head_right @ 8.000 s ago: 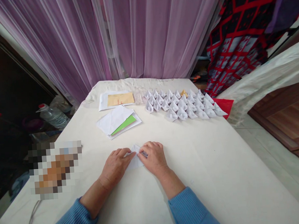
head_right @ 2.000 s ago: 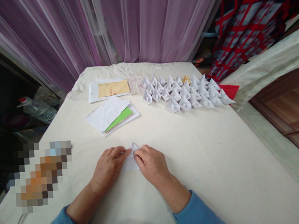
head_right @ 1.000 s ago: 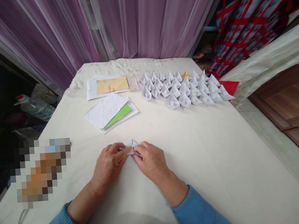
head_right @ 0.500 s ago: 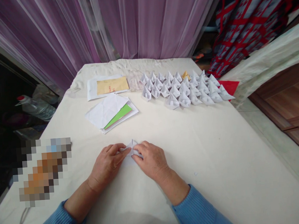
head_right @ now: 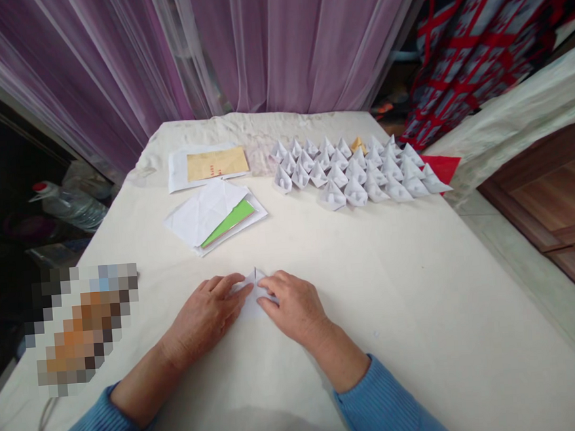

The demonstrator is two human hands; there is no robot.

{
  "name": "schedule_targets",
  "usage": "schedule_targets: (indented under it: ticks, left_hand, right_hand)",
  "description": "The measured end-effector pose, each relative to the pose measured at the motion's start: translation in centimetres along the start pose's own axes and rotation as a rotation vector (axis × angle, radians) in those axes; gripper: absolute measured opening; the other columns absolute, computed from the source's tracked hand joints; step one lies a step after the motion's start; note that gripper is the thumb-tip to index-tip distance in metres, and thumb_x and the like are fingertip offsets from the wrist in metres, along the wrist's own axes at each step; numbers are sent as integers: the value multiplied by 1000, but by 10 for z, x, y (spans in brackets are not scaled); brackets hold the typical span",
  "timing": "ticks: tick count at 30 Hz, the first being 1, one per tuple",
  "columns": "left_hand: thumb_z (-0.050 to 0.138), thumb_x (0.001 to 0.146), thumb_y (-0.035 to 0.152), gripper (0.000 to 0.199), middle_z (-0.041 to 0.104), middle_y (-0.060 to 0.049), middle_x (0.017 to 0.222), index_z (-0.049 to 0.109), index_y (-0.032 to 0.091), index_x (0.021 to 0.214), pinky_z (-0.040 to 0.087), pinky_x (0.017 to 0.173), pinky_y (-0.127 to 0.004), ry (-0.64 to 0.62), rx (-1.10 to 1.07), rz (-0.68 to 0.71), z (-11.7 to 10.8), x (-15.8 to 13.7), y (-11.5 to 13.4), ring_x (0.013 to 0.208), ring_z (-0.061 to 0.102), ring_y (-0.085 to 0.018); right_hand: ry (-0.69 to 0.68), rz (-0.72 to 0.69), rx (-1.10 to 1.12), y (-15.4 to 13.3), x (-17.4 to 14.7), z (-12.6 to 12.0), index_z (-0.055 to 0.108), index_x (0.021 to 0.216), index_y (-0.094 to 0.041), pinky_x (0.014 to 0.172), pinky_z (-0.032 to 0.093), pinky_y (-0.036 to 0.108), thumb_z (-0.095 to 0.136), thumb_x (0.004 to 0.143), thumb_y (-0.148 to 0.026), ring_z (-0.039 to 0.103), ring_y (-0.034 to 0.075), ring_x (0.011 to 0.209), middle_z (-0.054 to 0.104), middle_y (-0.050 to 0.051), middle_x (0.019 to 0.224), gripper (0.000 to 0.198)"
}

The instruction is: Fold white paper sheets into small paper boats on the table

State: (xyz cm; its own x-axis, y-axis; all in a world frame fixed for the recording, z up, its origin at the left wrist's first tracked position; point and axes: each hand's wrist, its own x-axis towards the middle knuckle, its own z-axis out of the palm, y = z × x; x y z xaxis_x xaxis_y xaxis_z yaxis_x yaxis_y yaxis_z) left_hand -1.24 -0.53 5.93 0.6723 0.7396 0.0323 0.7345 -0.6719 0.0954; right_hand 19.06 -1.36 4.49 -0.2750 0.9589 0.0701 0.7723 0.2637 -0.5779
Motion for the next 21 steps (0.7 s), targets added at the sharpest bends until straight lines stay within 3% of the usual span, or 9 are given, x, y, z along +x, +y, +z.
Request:
schedule_targets:
  ticks: [7,12,21]
  left_hand:
    - [49,94,21,26,66,-7,108,61,17,116,45,86,-39,93,61,38,-3,-2,14,97,56,-23]
    - [52,93,23,24,67,-6,116,61,17,115,38,96,-40,207,70,30,1,-11,20,112,54,-24]
    - [55,91,23,28,65,-5,124,61,21,118,39,95,-41,183,49,-8,8,-17,18,117,55,-25]
  right_hand:
    - [29,-66,16,9,-2,-1,66,106,-23,70,51,24,66,80,-17,62,12,73,63,2,100,26]
    - [55,-133,-14,11,-5,0,64,109,-23,74,55,26,63,83,-17,65,15,84,61,5,108,27]
    - [23,-315,-310,18,-5,-1,60,115,-16,79,56,30,58,88,-14,66,19,89,64,10,111,27]
